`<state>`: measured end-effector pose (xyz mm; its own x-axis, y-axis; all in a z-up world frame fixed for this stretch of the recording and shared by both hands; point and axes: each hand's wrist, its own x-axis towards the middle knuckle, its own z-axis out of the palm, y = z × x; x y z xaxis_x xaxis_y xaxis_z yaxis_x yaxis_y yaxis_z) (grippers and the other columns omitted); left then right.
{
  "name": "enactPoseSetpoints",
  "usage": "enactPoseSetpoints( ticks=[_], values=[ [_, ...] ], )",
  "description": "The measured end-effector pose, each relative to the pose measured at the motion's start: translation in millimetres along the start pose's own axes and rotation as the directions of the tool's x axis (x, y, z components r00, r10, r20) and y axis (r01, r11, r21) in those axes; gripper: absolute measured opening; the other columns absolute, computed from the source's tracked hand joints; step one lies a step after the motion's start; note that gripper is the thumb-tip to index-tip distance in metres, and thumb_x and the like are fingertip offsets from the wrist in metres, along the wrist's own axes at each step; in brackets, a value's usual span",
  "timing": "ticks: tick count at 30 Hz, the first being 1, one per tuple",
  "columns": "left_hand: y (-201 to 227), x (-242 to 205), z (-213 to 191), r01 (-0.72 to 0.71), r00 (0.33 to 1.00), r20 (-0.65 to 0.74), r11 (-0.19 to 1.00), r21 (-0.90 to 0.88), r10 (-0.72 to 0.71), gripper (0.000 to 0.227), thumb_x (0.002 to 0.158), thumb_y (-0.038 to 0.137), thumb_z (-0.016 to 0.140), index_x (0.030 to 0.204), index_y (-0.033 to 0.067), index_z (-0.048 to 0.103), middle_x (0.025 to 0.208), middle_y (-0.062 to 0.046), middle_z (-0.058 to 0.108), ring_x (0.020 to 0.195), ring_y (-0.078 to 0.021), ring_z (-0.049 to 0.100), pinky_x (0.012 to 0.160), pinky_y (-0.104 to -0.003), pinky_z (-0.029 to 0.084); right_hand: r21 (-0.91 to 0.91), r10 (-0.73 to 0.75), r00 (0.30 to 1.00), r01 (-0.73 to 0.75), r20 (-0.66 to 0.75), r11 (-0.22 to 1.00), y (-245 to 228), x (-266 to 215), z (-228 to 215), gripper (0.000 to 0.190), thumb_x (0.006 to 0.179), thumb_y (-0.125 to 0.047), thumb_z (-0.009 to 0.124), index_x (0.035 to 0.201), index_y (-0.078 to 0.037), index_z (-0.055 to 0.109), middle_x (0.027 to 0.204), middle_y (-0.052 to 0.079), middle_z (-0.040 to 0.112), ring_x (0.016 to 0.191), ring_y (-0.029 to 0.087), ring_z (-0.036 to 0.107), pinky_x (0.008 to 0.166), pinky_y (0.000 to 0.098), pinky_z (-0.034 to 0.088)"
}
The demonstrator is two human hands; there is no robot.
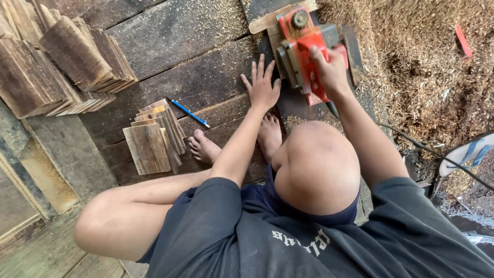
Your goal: Using an electric hand planer to smooth the surfaces of small wooden blocks while sitting on the floor.
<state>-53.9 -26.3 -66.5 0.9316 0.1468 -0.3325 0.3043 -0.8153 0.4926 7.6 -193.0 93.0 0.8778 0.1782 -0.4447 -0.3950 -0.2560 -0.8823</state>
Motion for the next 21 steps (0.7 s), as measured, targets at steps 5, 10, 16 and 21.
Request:
enactPoseSetpoints(
  ticks=[5,10,16,21],
  values=[
    [-4,-6,6,-0.013,1.000,-0.007,1.000,-0.005,0.013,0.060,0.101,0.047,0.049,0.158,0.0306,0.038,0.171,0.004,0.009,0.159,-0.0292,0.007,0.121,-0.070,-0.001,-0.069,-0.057,0.998,0.056,-0.010,0.996,-4,50,12,0.045,0.108,-0.050,0.053,0.081,-0.014,0.058,0.060,-0.004,0.057,0.045,0.008,0.054,0.039,0.0217,0.046],
    [-1,-2,6,0.009,1.000,-0.029,1.000,-0.009,-0.009,0.054,0.102,0.047,0.048,0.154,0.0327,0.043,0.170,0.004,0.015,0.158,-0.0297,0.012,0.121,-0.070,0.002,-0.074,-0.073,0.994,0.067,-0.082,0.995,-34,75,25,0.047,0.103,-0.056,0.055,0.083,-0.014,0.063,0.058,-0.003,0.058,0.041,0.007,0.054,0.035,0.0219,0.047],
    [4,3,-25,0.016,0.999,-0.027,0.996,-0.084,-0.019,0.047,0.096,0.041,0.054,0.142,0.0278,0.056,0.165,0.002,0.029,0.155,-0.0302,0.019,0.119,-0.073,0.006,0.015,-0.081,0.994,0.083,-0.070,0.996,-56,43,32,0.050,0.097,-0.058,0.059,0.082,-0.010,0.062,0.052,0.001,0.057,0.035,0.010,0.053,0.029,0.0250,0.042],
    [-7,41,-39,-0.029,0.992,-0.116,0.990,0.141,0.046,0.071,0.092,0.006,0.058,0.155,0.0340,0.040,0.167,0.004,0.023,0.154,-0.0285,0.021,0.119,-0.075,0.014,0.012,0.022,0.996,-0.022,-0.082,1.000,-22,-33,13,0.051,0.105,-0.052,0.049,0.079,-0.010,0.062,0.053,0.002,0.055,0.036,0.012,0.051,0.032,0.0253,0.039]
  ],
)
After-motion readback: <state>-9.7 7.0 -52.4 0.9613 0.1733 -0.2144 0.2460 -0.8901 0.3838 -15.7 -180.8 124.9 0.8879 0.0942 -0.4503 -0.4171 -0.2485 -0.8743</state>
